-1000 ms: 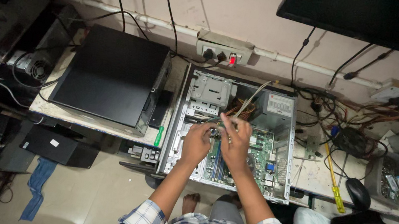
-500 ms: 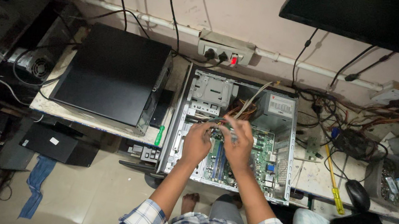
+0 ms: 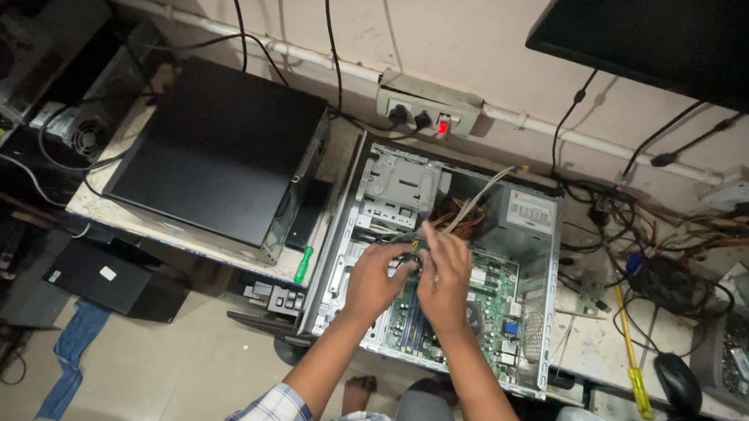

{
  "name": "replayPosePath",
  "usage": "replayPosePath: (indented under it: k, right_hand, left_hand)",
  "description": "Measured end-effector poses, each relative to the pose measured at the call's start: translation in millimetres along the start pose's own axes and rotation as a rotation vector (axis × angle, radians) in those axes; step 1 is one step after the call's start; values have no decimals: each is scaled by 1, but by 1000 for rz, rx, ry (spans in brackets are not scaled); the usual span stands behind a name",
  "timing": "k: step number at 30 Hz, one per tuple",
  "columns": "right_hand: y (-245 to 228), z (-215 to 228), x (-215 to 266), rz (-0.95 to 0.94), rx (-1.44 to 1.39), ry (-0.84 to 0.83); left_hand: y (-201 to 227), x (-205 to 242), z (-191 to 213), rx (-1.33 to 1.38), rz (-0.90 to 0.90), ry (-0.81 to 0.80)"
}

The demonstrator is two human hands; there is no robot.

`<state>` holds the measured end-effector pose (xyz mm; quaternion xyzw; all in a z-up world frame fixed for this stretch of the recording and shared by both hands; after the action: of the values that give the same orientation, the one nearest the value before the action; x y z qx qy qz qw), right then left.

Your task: The person uses a screwdriver to adjust components inside an open desktop computer case. They manipulate the CPU fan and motherboard area while another person sits nearby.

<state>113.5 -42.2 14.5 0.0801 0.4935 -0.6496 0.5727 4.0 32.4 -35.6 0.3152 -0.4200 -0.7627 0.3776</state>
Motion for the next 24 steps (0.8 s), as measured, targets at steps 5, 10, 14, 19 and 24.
replayPosePath:
  k: [5,10,14,19,24]
  right_hand:
    - [-5,2,0,-60,9,-6]
    - [-7,1,-2,-37,-13,-40]
    - [-14,0,-1,-40,-34,-38]
    - [-13,0,-2,2,-9,0]
    - [-5,1,3,-151,-26,-9]
  left_hand:
    - [12,-1,7,21,-67,52]
    - [20,0,14,33,-108,89]
    - [14,1,12,35,-158,119]
    - [15,1,13,67,-188,128]
    - [30,2,19,73,-177,114]
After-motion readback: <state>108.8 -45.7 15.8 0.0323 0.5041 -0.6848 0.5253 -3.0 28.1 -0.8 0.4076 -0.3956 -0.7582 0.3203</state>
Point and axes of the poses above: each hand's wrist, its own x-axis away from the middle knuckle, its own z-axis out of the back of the hand, y = z × x, the point moved 2 cm from there along -x, towards the middle knuckle, and after that the axes turned 2 degrees about y, right-handed, at the moved point
